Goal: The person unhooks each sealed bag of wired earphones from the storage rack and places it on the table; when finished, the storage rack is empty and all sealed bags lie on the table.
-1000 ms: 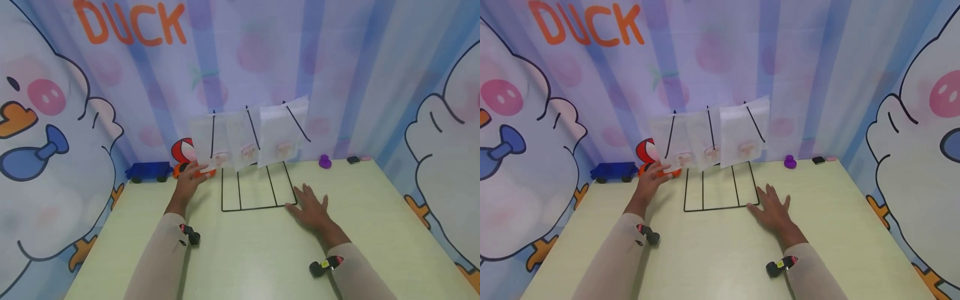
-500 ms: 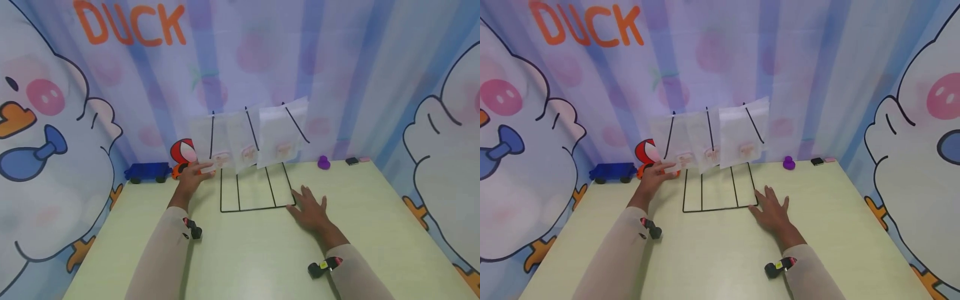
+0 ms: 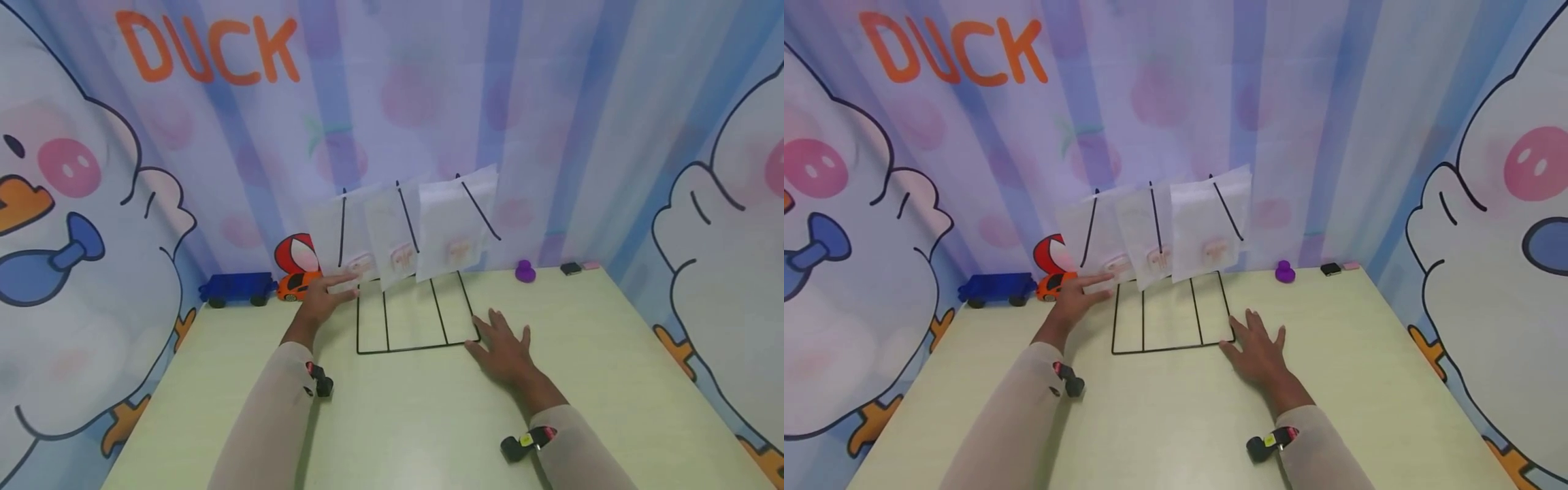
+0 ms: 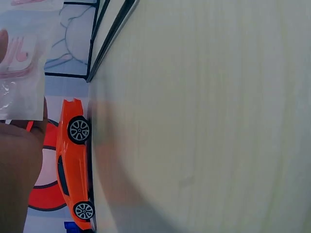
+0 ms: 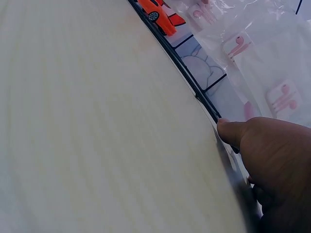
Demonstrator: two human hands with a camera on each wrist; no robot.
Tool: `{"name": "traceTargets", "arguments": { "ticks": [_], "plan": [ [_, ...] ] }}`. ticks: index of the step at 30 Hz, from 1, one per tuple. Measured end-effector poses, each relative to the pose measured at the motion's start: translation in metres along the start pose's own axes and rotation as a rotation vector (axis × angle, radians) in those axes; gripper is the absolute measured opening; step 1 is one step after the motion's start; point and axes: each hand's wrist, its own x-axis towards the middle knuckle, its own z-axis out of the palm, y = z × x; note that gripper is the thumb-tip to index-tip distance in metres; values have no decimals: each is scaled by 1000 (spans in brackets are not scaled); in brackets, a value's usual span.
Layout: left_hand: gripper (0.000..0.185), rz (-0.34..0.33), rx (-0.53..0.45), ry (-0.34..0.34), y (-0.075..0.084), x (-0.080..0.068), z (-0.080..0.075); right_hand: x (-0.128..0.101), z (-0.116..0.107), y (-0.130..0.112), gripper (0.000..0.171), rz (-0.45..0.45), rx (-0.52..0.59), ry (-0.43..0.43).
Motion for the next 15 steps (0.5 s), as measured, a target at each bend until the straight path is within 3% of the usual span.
{"name": "traceTargets", "arguments": {
  "ticks": [5,12,15],
  "plan": [
    [57,86,29,-10,-5,-2,-1,1,3,0,68,-5,-4,2],
    [49,78,48,67,-2,-14,-1,2,3,0,66,-12,-28,16],
    [45,115,42,101,1,-23,-1,2,3,0,66,-12,-34,22]
  ]
}}
